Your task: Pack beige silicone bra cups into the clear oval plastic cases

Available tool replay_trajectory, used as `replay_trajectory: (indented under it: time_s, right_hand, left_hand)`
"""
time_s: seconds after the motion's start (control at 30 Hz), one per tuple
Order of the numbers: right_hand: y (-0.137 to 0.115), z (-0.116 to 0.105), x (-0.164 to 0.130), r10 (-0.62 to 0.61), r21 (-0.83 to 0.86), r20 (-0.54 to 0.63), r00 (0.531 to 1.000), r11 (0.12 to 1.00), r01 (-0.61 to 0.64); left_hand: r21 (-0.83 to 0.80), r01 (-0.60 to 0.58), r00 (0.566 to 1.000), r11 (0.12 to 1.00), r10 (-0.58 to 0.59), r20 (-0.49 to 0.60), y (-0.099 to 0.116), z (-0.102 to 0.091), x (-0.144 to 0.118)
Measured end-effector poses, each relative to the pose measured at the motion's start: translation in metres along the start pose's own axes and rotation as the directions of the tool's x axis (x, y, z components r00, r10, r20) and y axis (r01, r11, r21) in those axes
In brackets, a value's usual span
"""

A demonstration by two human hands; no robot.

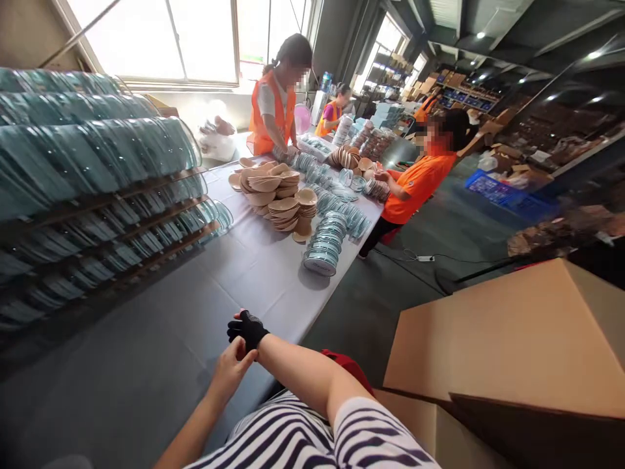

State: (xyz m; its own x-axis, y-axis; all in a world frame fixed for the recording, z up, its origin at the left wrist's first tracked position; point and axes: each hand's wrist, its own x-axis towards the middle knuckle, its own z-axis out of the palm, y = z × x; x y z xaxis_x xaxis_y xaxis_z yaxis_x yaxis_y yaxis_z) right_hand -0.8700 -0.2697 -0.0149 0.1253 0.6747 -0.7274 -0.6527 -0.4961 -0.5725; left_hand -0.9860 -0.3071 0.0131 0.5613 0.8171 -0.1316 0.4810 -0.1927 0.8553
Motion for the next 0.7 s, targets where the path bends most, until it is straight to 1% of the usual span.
replay_trajectory:
  time_s: [0.07, 0.1, 0.13, 0.2, 0.27, 0.33, 0.37, 0.43, 0.5, 0.6, 0.67, 0.7]
  right_hand:
    - [-0.018, -0.018, 0.007, 0.028, 0.014, -0.053, 0.998, 1.0, -0.027]
    - [-0.027, -0.029, 0.012, 0.04, 0.008, -0.075, 0.996, 0.999, -0.039]
    - [-0.037, -0.039, 0.017, 0.05, -0.002, -0.087, 0.995, 0.999, -0.051]
    - [-0.058, -0.058, 0.03, 0.071, -0.039, -0.078, 0.994, 0.996, -0.074]
    - [-0.087, -0.076, 0.045, 0.101, -0.102, -0.017, 0.995, 0.99, -0.102]
    - [-0.125, -0.095, 0.06, 0.122, -0.178, 0.082, 0.989, 0.978, -0.106]
    - [-0.147, -0.105, 0.067, 0.111, -0.21, 0.131, 0.985, 0.974, -0.082]
    - [-0.195, -0.127, 0.081, 0.024, -0.252, 0.208, 0.978, 0.967, 0.029]
    - [-0.246, -0.151, 0.092, -0.129, -0.284, 0.257, 0.958, 0.937, 0.202]
    - [-0.317, -0.189, 0.106, -0.327, -0.365, 0.339, 0.882, 0.818, 0.443]
    - [-0.355, -0.218, 0.115, -0.409, -0.425, 0.375, 0.832, 0.722, 0.546]
    - [-0.37, -0.234, 0.119, -0.441, -0.454, 0.375, 0.815, 0.679, 0.577]
  left_hand:
    - [0.116, -0.004, 1.0, 0.993, 0.006, -0.018, 0.024, 0.015, 0.013]
    - [0.178, -0.014, 1.0, 0.984, 0.015, -0.007, 0.033, 0.021, 0.022]
    - [0.239, -0.022, 1.0, 0.971, 0.021, 0.009, 0.041, 0.026, 0.031]
    - [0.356, -0.008, 0.999, 0.935, -0.004, 0.033, 0.056, 0.039, 0.056]
    - [0.417, -0.001, 0.996, 0.909, -0.035, 0.08, 0.073, 0.058, 0.088]
    - [0.397, -0.049, 0.982, 0.917, -0.028, 0.185, 0.093, 0.085, 0.127]
    - [0.358, -0.088, 0.969, 0.93, -0.003, 0.247, 0.105, 0.101, 0.148]
    - [0.258, -0.148, 0.94, 0.955, 0.055, 0.338, 0.133, 0.132, 0.193]
    - [0.179, -0.153, 0.93, 0.972, 0.08, 0.36, 0.161, 0.16, 0.237]
    - [0.075, -0.067, 0.924, 0.995, 0.034, 0.38, 0.193, 0.192, 0.293]
    - [0.01, -0.009, 0.921, 1.0, 0.004, 0.389, 0.203, 0.21, 0.319]
    - [-0.019, 0.01, 0.927, 1.0, -0.002, 0.375, 0.204, 0.218, 0.328]
